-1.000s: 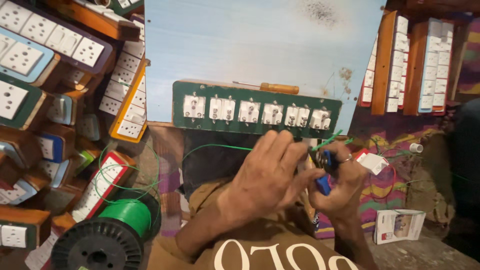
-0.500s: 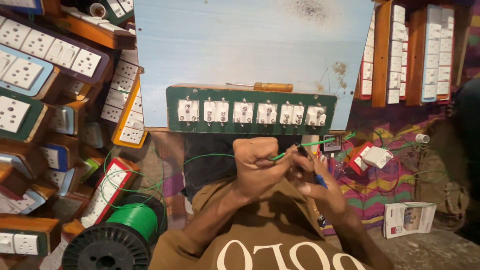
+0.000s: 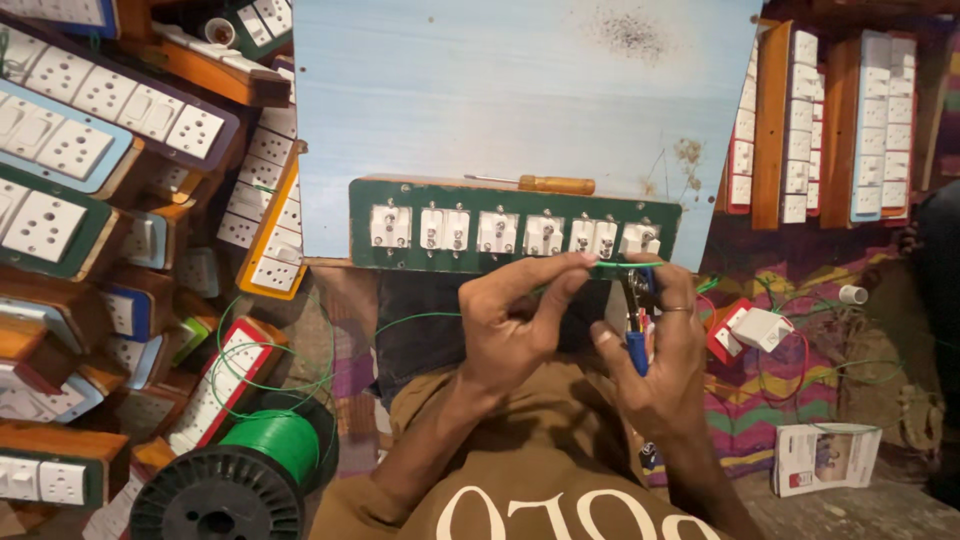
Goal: The person sits on the floor and wires a multi-gang electrical switchboard. They handle green wires, strip insulation with pliers, and connect wires to terminals on the board.
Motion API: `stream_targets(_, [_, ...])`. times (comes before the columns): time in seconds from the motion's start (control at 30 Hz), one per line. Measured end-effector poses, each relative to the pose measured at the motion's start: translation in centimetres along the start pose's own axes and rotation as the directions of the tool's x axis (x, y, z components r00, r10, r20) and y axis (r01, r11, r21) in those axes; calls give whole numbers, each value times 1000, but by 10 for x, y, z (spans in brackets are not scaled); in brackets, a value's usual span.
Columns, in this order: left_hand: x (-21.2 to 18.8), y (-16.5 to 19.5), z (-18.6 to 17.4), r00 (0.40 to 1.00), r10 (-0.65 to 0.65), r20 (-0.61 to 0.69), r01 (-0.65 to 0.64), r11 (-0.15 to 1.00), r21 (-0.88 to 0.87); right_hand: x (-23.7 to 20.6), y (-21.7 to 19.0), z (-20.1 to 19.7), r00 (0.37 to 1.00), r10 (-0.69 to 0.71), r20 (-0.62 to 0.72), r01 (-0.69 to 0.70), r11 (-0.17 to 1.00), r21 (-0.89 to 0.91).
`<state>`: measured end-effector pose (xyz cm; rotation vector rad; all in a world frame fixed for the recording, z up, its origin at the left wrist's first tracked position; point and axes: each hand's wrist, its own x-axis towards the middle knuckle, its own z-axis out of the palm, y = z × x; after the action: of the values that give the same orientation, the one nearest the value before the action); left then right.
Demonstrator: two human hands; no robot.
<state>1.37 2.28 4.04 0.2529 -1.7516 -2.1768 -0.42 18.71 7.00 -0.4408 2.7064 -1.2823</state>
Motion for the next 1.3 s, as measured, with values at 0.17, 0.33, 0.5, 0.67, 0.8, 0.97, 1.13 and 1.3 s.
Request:
stream_targets(0.17, [1,8,7,1000,-5,-26,7,998,61,10,-11,1,997,-78,5,78,997,15])
stream_targets(0.33, [0,22,4,971,235,43,-235,907,350,9,-9,5,999,-34,-26,33,999,-29])
stream_targets(0.5, [2,22,-6,908,311,281,-389,874,290,1,8,-10,986,107,130,-127,979,157])
stream_targets(0.67, [8,-12,-9,912,263,313,-292,955,47,-12,52,-17,826,132,549,-518,565,643])
stream_targets(0.8, [9,-29,-7,907,324,268,-342,939,23,-21,68,-9,826,103,554,-533,464,708])
stream_targets(0.97, [11,-21,-6,933,304,192,-331,935,128,-5,32,-25,853,171,493,-425,777,465])
stream_targets(1.13, [-3,3,-7,999,-12,-45,15,998,68,65,-18,-31,986,-160,41,165,942,-291])
stream_targets(1.3, [-5,12,-9,996,-49,-77,47,999,-18,112,-30,-20,906,-367,210,340,928,153])
